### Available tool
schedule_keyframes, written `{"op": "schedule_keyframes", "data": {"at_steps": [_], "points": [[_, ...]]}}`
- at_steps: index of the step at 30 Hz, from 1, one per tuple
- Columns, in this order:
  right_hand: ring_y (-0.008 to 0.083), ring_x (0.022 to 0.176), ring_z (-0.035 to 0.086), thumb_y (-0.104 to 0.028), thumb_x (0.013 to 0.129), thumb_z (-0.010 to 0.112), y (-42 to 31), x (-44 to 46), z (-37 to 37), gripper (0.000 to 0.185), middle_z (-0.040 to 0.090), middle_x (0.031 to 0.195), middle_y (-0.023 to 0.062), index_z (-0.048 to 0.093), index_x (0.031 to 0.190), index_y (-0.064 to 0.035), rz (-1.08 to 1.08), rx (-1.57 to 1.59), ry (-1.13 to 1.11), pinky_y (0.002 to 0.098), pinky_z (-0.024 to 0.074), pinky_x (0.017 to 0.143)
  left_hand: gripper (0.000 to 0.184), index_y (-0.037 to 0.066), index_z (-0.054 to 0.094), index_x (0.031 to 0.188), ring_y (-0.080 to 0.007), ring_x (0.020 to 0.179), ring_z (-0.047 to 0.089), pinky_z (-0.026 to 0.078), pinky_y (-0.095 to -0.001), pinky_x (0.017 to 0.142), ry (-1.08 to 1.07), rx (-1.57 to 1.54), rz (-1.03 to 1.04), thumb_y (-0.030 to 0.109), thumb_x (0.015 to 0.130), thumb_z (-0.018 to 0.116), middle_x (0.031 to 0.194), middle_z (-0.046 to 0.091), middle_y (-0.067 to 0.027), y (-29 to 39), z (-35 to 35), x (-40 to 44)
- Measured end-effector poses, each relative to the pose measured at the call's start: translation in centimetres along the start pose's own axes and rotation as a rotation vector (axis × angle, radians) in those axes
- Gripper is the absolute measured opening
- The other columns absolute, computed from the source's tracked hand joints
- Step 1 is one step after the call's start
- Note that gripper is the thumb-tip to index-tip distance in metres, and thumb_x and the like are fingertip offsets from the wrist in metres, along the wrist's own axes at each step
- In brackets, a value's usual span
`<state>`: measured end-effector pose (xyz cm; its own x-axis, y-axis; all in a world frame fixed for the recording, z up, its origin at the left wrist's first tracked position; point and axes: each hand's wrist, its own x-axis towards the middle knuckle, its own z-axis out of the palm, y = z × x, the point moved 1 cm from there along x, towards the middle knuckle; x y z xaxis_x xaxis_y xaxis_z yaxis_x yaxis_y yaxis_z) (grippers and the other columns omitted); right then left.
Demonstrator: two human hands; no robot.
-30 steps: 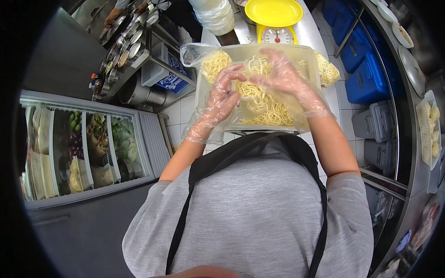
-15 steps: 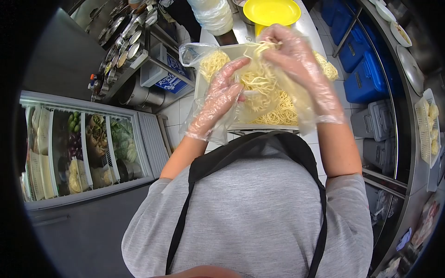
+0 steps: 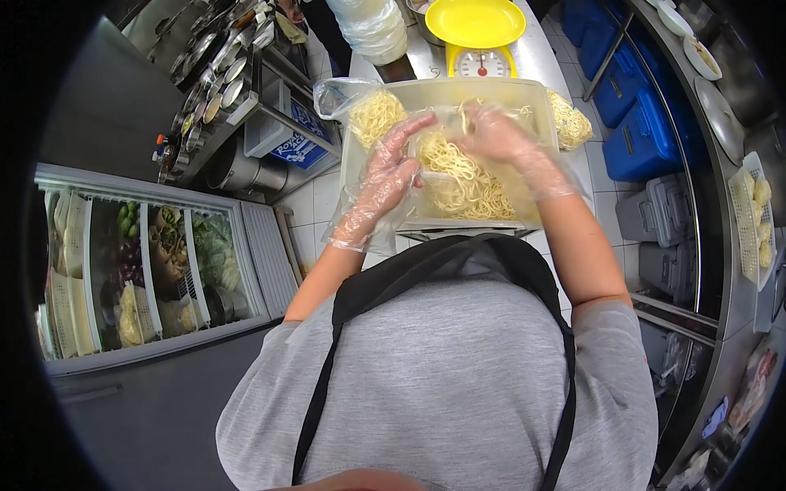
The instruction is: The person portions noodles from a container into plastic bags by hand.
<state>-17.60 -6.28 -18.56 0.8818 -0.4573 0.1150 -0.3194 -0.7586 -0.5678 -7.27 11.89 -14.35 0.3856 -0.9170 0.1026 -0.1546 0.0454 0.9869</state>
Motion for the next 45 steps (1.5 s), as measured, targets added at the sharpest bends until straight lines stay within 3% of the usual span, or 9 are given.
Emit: {"op": "schedule_keyframes", "data": {"at_steps": [4, 12, 16, 17, 20, 26, 35, 37, 45], "points": [[0.0129, 0.073, 0.051, -0.013, 0.085, 0.059, -2.9, -0.8, -0.9, 0.016, 0.055, 0.075, 0.0074, 0.056, 0.095, -0.0011, -0.076, 0.424, 0.101, 0.0316, 0.0429, 0.066, 0.038, 0.007, 0.062, 0.107, -0.0141, 0.075, 0.054, 0.048, -0.0279, 0.069, 0.108, 0.568, 0.434, -0.004, 0.074, 0.046, 0.118, 0.052, -0.0098, -2.0, -1.0, 0.7], [0.0102, 0.075, 0.054, -0.006, 0.084, 0.06, -4.7, -1.5, -8.7, 0.013, 0.055, 0.083, 0.0034, 0.059, 0.097, -0.0021, -0.057, 0.432, 0.241, 0.0263, 0.0448, 0.062, 0.029, 0.008, 0.063, 0.104, -0.0251, 0.099, 0.055, 0.044, -0.0365, 0.087, 0.049, 0.573, 0.389, -0.002, 0.078, 0.057, 0.107, 0.053, -0.0133, 0.4, -1.2, 1.3], [0.0164, 0.089, 0.058, -0.021, 0.071, 0.078, -3.9, -2.3, -9.5, 0.056, 0.06, 0.096, 0.0078, 0.055, 0.119, -0.0072, -0.039, 0.268, -0.014, 0.0299, 0.0482, 0.08, 0.043, 0.006, 0.056, 0.119, -0.0218, 0.085, 0.059, 0.049, -0.0325, 0.075, 0.094, 0.693, 0.49, -0.006, 0.077, 0.052, 0.114, 0.052, -0.0147, -0.7, -0.1, 2.3], [0.026, 0.117, 0.05, -0.03, 0.062, 0.084, -1.1, -2.5, -7.2, 0.091, 0.053, 0.125, 0.0174, 0.036, 0.137, -0.0115, -0.041, 0.43, -0.118, 0.036, 0.0408, 0.098, 0.05, 0.004, 0.049, 0.126, -0.019, 0.078, 0.059, 0.05, -0.0304, 0.069, 0.086, 0.576, 0.313, -0.006, 0.077, 0.05, 0.12, 0.05, -0.0141, -1.4, 0.1, 2.7], [0.0334, 0.122, 0.045, -0.023, 0.058, 0.085, -2.0, -4.5, -4.7, 0.098, 0.047, 0.13, 0.0223, 0.033, 0.141, -0.0115, -0.065, 0.05, -0.015, 0.0368, 0.0363, 0.103, 0.06, 0.002, 0.037, 0.136, -0.0135, 0.065, 0.057, 0.049, -0.0265, 0.056, 0.12, 0.18, 0.058, -0.007, 0.077, 0.048, 0.129, 0.046, -0.0123, -0.7, 1.0, 3.1], [0.0313, 0.101, 0.058, -0.007, 0.075, 0.065, 1.2, -4.1, -3.7, 0.057, 0.06, 0.103, 0.0211, 0.045, 0.128, -0.009, -0.089, -0.061, 0.166, 0.0368, 0.0454, 0.088, 0.068, 0.003, 0.029, 0.141, -0.0097, 0.059, 0.053, 0.048, -0.024, 0.052, 0.208, -0.194, -0.013, -0.008, 0.077, 0.046, 0.135, 0.042, -0.0109, 2.0, 1.3, 3.3], [0.0082, 0.066, 0.05, -0.012, 0.085, 0.055, -7.3, -1.5, -12.2, 0.022, 0.052, 0.07, 0.0011, 0.055, 0.107, -0.0085, -0.142, 0.517, 0.116, 0.0238, 0.0419, 0.059, 0.062, 0.003, 0.039, 0.134, -0.0152, 0.083, 0.056, 0.05, -0.028, 0.07, -0.101, 0.745, 0.601, -0.007, 0.074, 0.05, 0.135, 0.04, -0.0153, -3.9, 3.9, 4.6], [0.0049, 0.067, 0.05, -0.022, 0.088, 0.06, -8.3, -0.5, -14.2, 0.021, 0.054, 0.073, -0.0016, 0.057, 0.104, -0.0083, -0.252, 0.486, 0.168, 0.0201, 0.042, 0.06, 0.059, 0.003, 0.041, 0.131, -0.0173, 0.091, 0.055, 0.048, -0.0284, 0.077, -0.168, 0.629, 0.259, -0.009, 0.074, 0.05, 0.132, 0.042, -0.0143, -4.8, 3.8, 5.0], [0.0022, 0.059, 0.044, -0.025, 0.086, 0.064, -9.9, 0.8, -17.1, 0.016, 0.055, 0.071, -0.0052, 0.062, 0.091, -0.0097, -0.234, 0.59, 0.373, 0.0183, 0.0337, 0.051, 0.062, 0.003, 0.039, 0.134, -0.0088, 0.066, 0.054, 0.048, -0.0235, 0.055, 0.056, 0.127, 0.159, -0.01, 0.074, 0.047, 0.133, 0.043, -0.0085, -1.1, 0.8, 4.1]]}}
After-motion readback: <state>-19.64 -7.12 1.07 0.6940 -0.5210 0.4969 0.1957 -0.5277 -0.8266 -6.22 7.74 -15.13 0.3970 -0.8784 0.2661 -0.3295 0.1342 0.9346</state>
